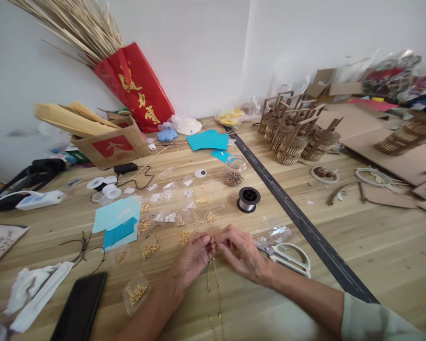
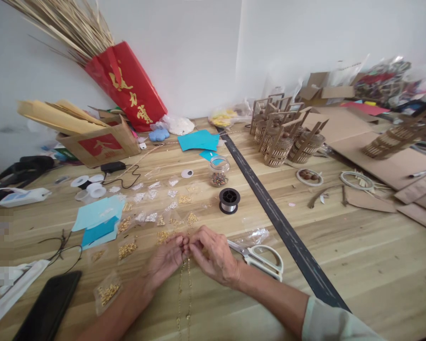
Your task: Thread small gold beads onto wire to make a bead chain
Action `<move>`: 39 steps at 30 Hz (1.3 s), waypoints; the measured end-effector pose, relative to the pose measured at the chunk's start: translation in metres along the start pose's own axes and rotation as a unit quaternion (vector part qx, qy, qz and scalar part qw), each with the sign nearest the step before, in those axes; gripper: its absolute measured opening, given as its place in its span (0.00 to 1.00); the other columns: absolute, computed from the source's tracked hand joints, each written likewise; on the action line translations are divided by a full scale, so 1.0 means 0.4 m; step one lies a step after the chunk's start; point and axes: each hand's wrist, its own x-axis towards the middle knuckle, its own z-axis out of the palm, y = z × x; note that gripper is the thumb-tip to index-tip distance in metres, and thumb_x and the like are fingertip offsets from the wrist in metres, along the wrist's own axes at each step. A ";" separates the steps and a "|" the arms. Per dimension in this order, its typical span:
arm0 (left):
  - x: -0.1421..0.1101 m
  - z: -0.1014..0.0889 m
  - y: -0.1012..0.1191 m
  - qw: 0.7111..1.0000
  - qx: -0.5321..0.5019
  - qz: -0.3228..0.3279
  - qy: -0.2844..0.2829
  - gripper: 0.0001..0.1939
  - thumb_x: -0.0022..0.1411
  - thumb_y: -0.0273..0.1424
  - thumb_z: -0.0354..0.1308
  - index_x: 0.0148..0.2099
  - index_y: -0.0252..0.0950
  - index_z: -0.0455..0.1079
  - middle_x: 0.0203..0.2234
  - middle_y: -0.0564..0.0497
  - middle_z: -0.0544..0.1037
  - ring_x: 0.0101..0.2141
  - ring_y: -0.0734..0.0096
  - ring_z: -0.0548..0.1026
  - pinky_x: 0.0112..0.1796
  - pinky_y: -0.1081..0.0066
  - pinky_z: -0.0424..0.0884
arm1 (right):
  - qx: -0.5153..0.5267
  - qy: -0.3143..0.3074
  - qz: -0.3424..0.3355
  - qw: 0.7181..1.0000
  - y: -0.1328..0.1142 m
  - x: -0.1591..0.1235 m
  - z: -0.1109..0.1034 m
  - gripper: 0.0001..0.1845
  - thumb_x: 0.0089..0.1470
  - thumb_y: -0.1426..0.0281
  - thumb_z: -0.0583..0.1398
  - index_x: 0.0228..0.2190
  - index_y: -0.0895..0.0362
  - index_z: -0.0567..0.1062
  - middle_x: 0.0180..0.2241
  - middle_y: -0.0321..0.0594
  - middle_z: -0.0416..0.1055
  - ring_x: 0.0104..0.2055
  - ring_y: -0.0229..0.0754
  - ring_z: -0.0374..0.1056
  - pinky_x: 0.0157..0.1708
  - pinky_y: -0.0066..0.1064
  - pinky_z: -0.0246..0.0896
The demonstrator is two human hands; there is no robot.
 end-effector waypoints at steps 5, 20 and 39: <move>0.002 -0.003 -0.001 1.000 -0.010 -0.005 -0.001 0.10 0.39 0.24 0.72 0.26 0.30 0.75 0.21 0.53 0.76 0.24 0.79 0.73 0.29 0.80 0.71 | 0.023 0.005 0.015 1.000 -0.013 0.007 -0.005 0.05 0.59 0.75 0.54 0.31 0.56 0.66 0.27 0.35 0.65 0.27 0.34 0.60 0.27 0.26 0.56; 0.007 -0.010 -0.005 0.999 0.017 0.023 -0.026 0.10 0.40 0.25 0.72 0.26 0.29 0.75 0.20 0.52 0.76 0.24 0.77 0.72 0.29 0.77 0.69 | 0.059 -0.012 0.059 0.996 -0.026 0.010 -0.008 0.05 0.58 0.75 0.53 0.30 0.56 0.66 0.27 0.35 0.64 0.26 0.34 0.60 0.26 0.25 0.57; 0.012 -0.022 -0.004 0.996 0.057 0.054 -0.032 0.10 0.40 0.28 0.72 0.28 0.30 0.77 0.21 0.51 0.76 0.25 0.75 0.72 0.28 0.75 0.65 | 0.082 -0.015 0.082 0.993 -0.023 0.008 -0.002 0.05 0.58 0.74 0.54 0.29 0.56 0.66 0.26 0.34 0.63 0.24 0.33 0.59 0.24 0.25 0.55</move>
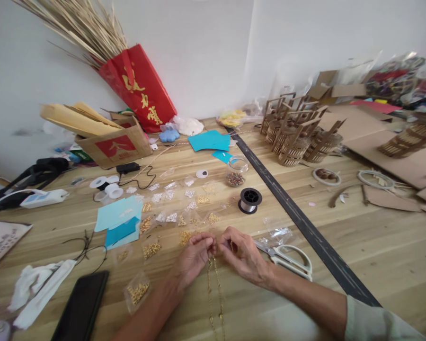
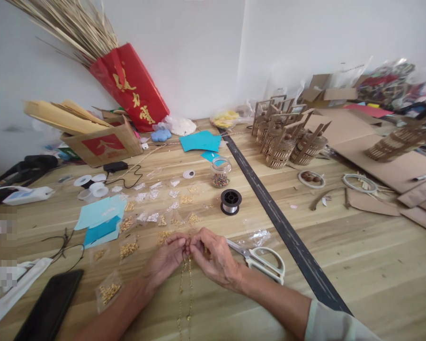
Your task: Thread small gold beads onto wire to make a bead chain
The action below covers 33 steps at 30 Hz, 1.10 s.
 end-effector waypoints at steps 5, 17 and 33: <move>0.001 -0.004 -0.003 1.000 0.007 0.004 -0.005 0.10 0.41 0.28 0.72 0.28 0.30 0.77 0.21 0.51 0.77 0.25 0.75 0.72 0.29 0.74 0.65 | -0.003 0.000 -0.004 1.000 -0.005 0.003 -0.002 0.05 0.58 0.73 0.54 0.29 0.56 0.67 0.25 0.35 0.64 0.24 0.34 0.59 0.24 0.25 0.55; 0.003 -0.005 -0.004 1.000 0.026 0.016 -0.009 0.10 0.41 0.28 0.72 0.28 0.31 0.77 0.21 0.51 0.77 0.24 0.75 0.72 0.29 0.74 0.66 | -0.007 0.000 -0.004 1.000 0.003 0.001 0.000 0.05 0.58 0.74 0.54 0.30 0.56 0.67 0.26 0.35 0.65 0.25 0.34 0.60 0.24 0.25 0.56; 0.001 0.002 0.004 0.998 0.054 0.039 0.012 0.11 0.39 0.29 0.73 0.27 0.31 0.78 0.21 0.50 0.78 0.24 0.75 0.71 0.30 0.73 0.66 | -0.001 -0.009 0.007 1.000 0.008 -0.001 0.001 0.05 0.57 0.75 0.54 0.30 0.56 0.67 0.26 0.35 0.64 0.25 0.34 0.60 0.24 0.26 0.54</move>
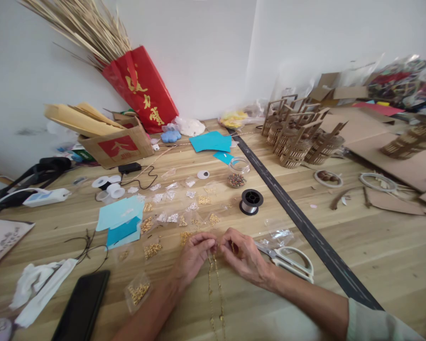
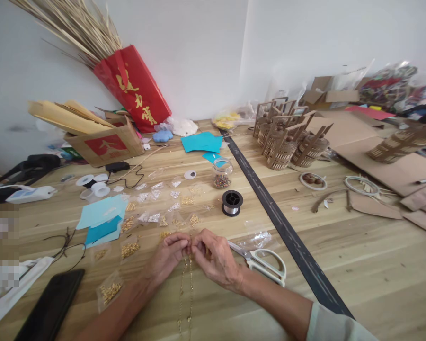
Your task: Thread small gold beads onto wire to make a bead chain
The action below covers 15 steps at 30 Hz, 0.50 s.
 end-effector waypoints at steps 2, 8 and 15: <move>-0.001 0.001 0.002 1.000 0.014 0.005 -0.001 0.10 0.39 0.29 0.72 0.27 0.31 0.78 0.21 0.50 0.77 0.25 0.74 0.72 0.31 0.72 0.66 | 0.001 -0.001 0.005 1.000 0.000 0.000 0.000 0.05 0.57 0.75 0.54 0.29 0.56 0.67 0.26 0.34 0.64 0.25 0.34 0.60 0.24 0.25 0.54; -0.005 0.005 0.009 0.998 0.056 0.025 0.000 0.09 0.41 0.31 0.71 0.26 0.33 0.78 0.21 0.52 0.76 0.26 0.73 0.70 0.32 0.72 0.65 | 0.008 -0.001 0.012 1.000 -0.001 0.000 0.000 0.05 0.56 0.75 0.54 0.29 0.57 0.68 0.25 0.34 0.64 0.24 0.33 0.59 0.24 0.25 0.54; 0.001 -0.012 0.008 0.988 0.137 0.072 -0.007 0.07 0.46 0.31 0.69 0.28 0.33 0.77 0.22 0.53 0.75 0.27 0.74 0.69 0.33 0.74 0.64 | -0.001 0.000 0.034 0.999 0.008 0.000 0.002 0.05 0.56 0.74 0.55 0.28 0.57 0.68 0.24 0.34 0.65 0.24 0.33 0.59 0.24 0.25 0.54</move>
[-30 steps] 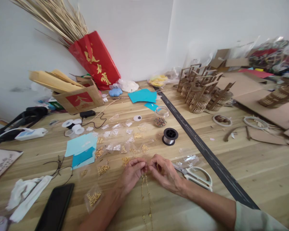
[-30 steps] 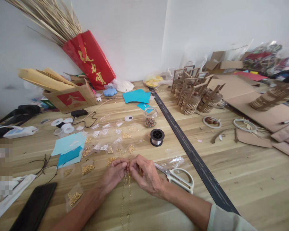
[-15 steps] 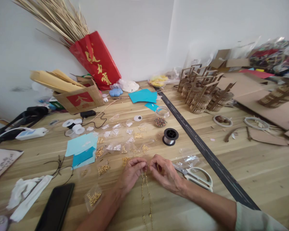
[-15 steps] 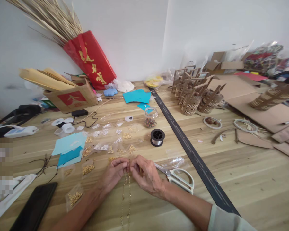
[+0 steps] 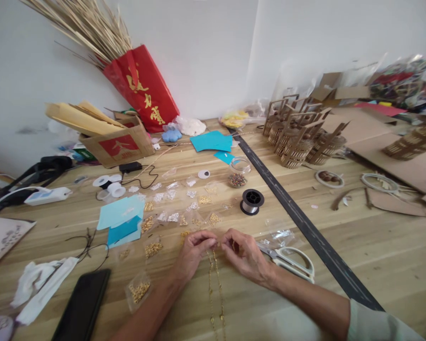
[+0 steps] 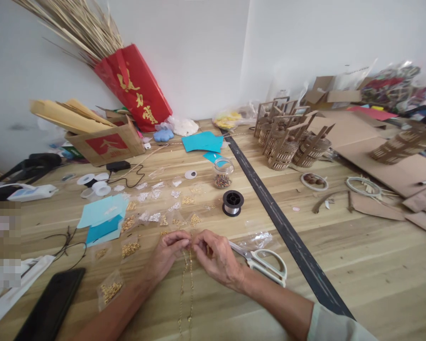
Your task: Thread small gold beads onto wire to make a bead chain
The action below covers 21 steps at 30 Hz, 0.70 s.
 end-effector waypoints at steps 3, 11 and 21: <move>0.003 -0.012 -0.005 0.999 0.045 0.024 -0.014 0.05 0.50 0.31 0.66 0.29 0.34 0.77 0.23 0.53 0.75 0.28 0.74 0.69 0.34 0.74 0.64 | -0.001 -0.002 0.013 1.000 0.002 0.000 -0.001 0.04 0.57 0.73 0.55 0.30 0.57 0.69 0.23 0.33 0.65 0.23 0.33 0.59 0.23 0.25 0.53; -0.001 -0.020 -0.002 0.992 0.109 0.049 -0.033 0.06 0.53 0.32 0.64 0.31 0.34 0.76 0.25 0.53 0.75 0.29 0.74 0.70 0.35 0.75 0.64 | -0.009 0.010 0.001 1.000 0.001 0.002 -0.002 0.05 0.56 0.74 0.56 0.29 0.58 0.71 0.23 0.33 0.64 0.23 0.32 0.59 0.23 0.24 0.53; 0.000 -0.011 0.009 0.992 0.114 0.044 -0.029 0.07 0.51 0.32 0.65 0.30 0.33 0.77 0.24 0.53 0.76 0.27 0.74 0.70 0.32 0.75 0.65 | -0.017 0.007 0.005 1.000 0.009 0.002 0.000 0.05 0.56 0.73 0.56 0.28 0.58 0.70 0.22 0.32 0.63 0.22 0.33 0.58 0.23 0.24 0.53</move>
